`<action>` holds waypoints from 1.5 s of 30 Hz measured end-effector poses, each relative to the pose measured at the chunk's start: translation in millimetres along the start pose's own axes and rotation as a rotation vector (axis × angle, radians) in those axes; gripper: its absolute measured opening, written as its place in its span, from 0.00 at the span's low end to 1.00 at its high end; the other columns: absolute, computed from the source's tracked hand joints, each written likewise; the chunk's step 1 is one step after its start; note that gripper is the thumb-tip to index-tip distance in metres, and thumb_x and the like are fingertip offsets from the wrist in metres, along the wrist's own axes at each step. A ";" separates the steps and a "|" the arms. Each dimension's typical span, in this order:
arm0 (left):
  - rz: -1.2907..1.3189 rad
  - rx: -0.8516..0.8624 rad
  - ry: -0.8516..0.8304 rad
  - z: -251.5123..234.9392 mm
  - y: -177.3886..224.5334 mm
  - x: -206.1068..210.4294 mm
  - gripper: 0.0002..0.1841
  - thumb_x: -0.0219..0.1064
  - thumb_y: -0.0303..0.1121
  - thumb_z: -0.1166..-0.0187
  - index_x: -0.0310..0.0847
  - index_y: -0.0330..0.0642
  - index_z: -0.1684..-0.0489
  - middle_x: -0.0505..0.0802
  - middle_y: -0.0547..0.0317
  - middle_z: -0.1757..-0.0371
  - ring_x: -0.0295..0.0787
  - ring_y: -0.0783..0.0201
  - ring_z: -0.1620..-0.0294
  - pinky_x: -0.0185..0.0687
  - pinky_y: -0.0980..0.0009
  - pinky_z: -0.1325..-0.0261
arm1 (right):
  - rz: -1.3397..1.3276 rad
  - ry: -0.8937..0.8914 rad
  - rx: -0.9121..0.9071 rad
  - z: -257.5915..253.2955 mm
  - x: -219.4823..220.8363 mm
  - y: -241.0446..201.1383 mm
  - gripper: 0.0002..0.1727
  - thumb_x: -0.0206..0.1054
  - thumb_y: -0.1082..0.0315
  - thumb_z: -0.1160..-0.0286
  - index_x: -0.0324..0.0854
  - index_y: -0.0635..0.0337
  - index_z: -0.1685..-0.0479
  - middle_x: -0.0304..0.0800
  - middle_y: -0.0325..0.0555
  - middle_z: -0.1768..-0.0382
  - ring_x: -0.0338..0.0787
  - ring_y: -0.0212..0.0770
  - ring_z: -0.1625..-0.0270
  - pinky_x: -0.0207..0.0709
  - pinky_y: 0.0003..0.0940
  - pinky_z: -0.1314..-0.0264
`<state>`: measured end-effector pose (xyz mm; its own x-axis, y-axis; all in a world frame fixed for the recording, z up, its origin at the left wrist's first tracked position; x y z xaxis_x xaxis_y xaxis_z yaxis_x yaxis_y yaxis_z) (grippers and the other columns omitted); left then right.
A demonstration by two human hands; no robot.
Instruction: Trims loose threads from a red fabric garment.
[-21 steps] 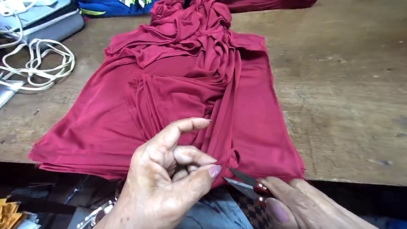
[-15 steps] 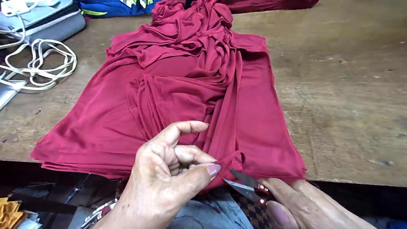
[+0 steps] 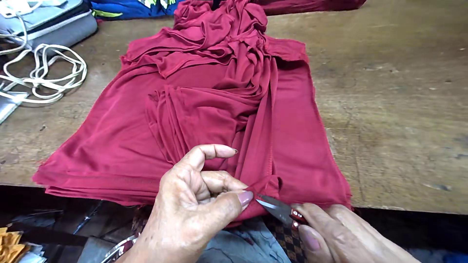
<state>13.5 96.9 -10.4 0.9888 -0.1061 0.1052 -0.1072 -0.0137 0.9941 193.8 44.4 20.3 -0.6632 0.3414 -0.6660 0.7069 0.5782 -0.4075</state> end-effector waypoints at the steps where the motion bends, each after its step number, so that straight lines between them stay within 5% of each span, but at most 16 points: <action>1: -0.021 -0.008 -0.005 1.4 2.9 1.0 0.29 0.68 0.17 0.33 0.72 0.39 0.27 0.94 0.50 0.66 0.90 0.65 0.72 0.85 0.76 0.70 | 0.000 0.008 -0.006 -0.2 0.2 -0.4 0.21 0.55 0.61 0.11 0.87 0.70 0.58 0.84 0.52 0.75 0.83 0.43 0.71 0.72 0.33 0.70; 6: -0.070 0.013 -0.019 5.2 8.0 0.0 0.26 0.69 0.17 0.33 0.74 0.39 0.32 0.95 0.53 0.66 0.91 0.66 0.70 0.86 0.76 0.68 | -0.034 0.007 -0.015 -0.2 2.5 -2.1 0.21 0.54 0.62 0.10 0.87 0.69 0.61 0.87 0.53 0.73 0.85 0.43 0.69 0.76 0.33 0.68; 9: -0.123 0.169 -0.055 12.3 29.0 3.1 0.06 0.76 0.24 0.30 0.91 0.40 0.59 0.94 0.64 0.68 0.92 0.73 0.67 0.91 0.76 0.61 | -0.349 0.039 0.127 2.7 3.4 11.5 0.23 0.50 0.62 0.05 0.86 0.69 0.59 0.92 0.52 0.65 0.89 0.34 0.62 0.81 0.24 0.56; 13: -0.142 0.166 -0.068 -2.1 18.2 1.5 0.30 0.70 0.17 0.31 0.71 0.37 0.25 0.95 0.52 0.65 0.90 0.67 0.73 0.86 0.79 0.70 | -0.654 0.023 0.356 4.1 20.2 44.6 0.24 0.49 0.48 0.06 0.85 0.56 0.45 0.82 0.31 0.70 0.74 0.19 0.75 0.70 0.17 0.73; 16: -0.179 0.197 -0.105 -4.7 24.7 5.1 0.30 0.70 0.17 0.30 0.71 0.37 0.25 0.96 0.54 0.64 0.93 0.66 0.70 0.88 0.78 0.70 | -0.696 0.034 0.320 -13.8 26.2 39.4 0.23 0.72 0.49 0.23 0.85 0.53 0.37 0.83 0.27 0.68 0.71 0.18 0.75 0.64 0.14 0.76; 18: -0.200 0.238 -0.149 -5.2 30.8 9.9 0.30 0.71 0.17 0.29 0.70 0.35 0.24 0.96 0.55 0.62 0.93 0.66 0.68 0.90 0.77 0.67 | -0.714 0.080 0.269 -26.2 30.2 34.6 0.19 0.80 0.59 0.32 0.89 0.56 0.43 0.89 0.30 0.64 0.79 0.22 0.72 0.74 0.16 0.73; 20: -0.240 0.267 -0.169 -7.7 35.0 12.1 0.30 0.70 0.18 0.28 0.70 0.35 0.23 0.96 0.58 0.63 0.93 0.68 0.68 0.89 0.78 0.67 | -0.763 0.126 0.220 -36.0 30.3 32.1 0.07 0.77 0.70 0.32 0.91 0.57 0.57 0.93 0.35 0.64 0.90 0.28 0.66 0.87 0.22 0.65; 24: -0.226 0.221 -0.179 -17.9 31.3 0.0 0.25 0.67 0.17 0.26 0.73 0.35 0.28 0.95 0.55 0.67 0.89 0.69 0.76 0.82 0.80 0.76 | -0.770 0.174 0.248 -44.3 15.1 43.5 0.03 0.71 0.69 0.23 0.88 0.52 0.57 0.86 0.31 0.70 0.79 0.24 0.75 0.76 0.18 0.75; 26: -0.186 0.183 -0.181 -23.7 25.7 -8.4 0.23 0.66 0.17 0.25 0.74 0.35 0.29 0.96 0.53 0.67 0.89 0.69 0.75 0.83 0.81 0.74 | -0.892 0.042 0.263 -41.1 11.8 44.9 0.02 0.69 0.65 0.20 0.86 0.49 0.58 0.78 0.30 0.76 0.71 0.22 0.81 0.67 0.18 0.81; 29: -0.107 0.131 -0.181 -31.2 16.7 -18.5 0.23 0.66 0.17 0.25 0.75 0.34 0.29 0.96 0.51 0.66 0.91 0.69 0.72 0.85 0.80 0.69 | -1.078 -0.485 0.021 -17.8 18.0 5.5 0.10 0.69 0.61 0.19 0.83 0.58 0.64 0.84 0.36 0.72 0.83 0.24 0.69 0.78 0.21 0.63; 31: -0.043 0.120 -0.199 -37.0 11.4 -22.6 0.23 0.67 0.16 0.26 0.76 0.33 0.30 0.96 0.49 0.67 0.92 0.67 0.71 0.87 0.77 0.64 | -0.990 -0.597 -0.072 -3.9 25.5 -13.2 0.13 0.71 0.65 0.23 0.82 0.67 0.70 0.86 0.46 0.73 0.85 0.30 0.66 0.78 0.25 0.61; 34: -0.005 0.105 -0.222 -39.6 9.9 -22.1 0.23 0.67 0.15 0.27 0.76 0.33 0.30 0.96 0.48 0.67 0.93 0.66 0.69 0.89 0.75 0.61 | -0.776 -0.318 0.151 -4.6 29.8 10.6 0.07 0.76 0.69 0.29 0.90 0.59 0.55 0.94 0.41 0.63 0.90 0.29 0.65 0.86 0.23 0.63; 36: -0.012 0.111 -0.250 -37.2 12.1 -18.0 0.23 0.66 0.15 0.26 0.75 0.33 0.30 0.96 0.48 0.66 0.93 0.66 0.69 0.88 0.76 0.61 | -0.733 -0.111 0.286 -11.1 25.1 24.0 0.12 0.75 0.69 0.30 0.92 0.51 0.49 0.93 0.38 0.63 0.85 0.28 0.72 0.80 0.22 0.71; 39: -0.105 0.130 -0.320 -30.3 20.4 -8.0 0.25 0.62 0.15 0.24 0.72 0.34 0.24 0.97 0.49 0.60 0.95 0.65 0.64 0.89 0.76 0.60 | -0.737 0.024 0.399 -21.9 25.2 30.7 0.11 0.78 0.63 0.31 0.92 0.51 0.51 0.86 0.38 0.74 0.73 0.28 0.83 0.66 0.21 0.85; 42: -0.132 0.154 -0.348 -31.3 25.4 -0.7 0.27 0.62 0.15 0.24 0.71 0.35 0.22 0.97 0.51 0.59 0.95 0.66 0.64 0.89 0.77 0.61 | -0.737 0.012 0.372 -31.9 34.0 29.7 0.14 0.82 0.65 0.38 0.93 0.52 0.52 0.83 0.35 0.76 0.71 0.28 0.82 0.67 0.19 0.83; 45: -0.118 0.146 -0.319 -33.2 27.2 1.4 0.28 0.63 0.15 0.26 0.70 0.35 0.22 0.96 0.50 0.62 0.94 0.67 0.67 0.88 0.79 0.64 | -0.674 0.033 0.184 -39.6 35.8 24.0 0.08 0.79 0.69 0.35 0.93 0.56 0.58 0.92 0.34 0.66 0.88 0.28 0.69 0.85 0.21 0.69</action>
<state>15.5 129.4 17.7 0.9154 -0.4000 -0.0457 -0.0312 -0.1835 0.9825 177.3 99.9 11.4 -0.9769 -0.0233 -0.2126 0.1670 0.5380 -0.8262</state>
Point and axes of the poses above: each hand's wrist, its own z-axis away from the middle knuckle, its own x-axis out of the palm, y = z × x, the point moved 10 cm from there along -z, towards the middle knuckle
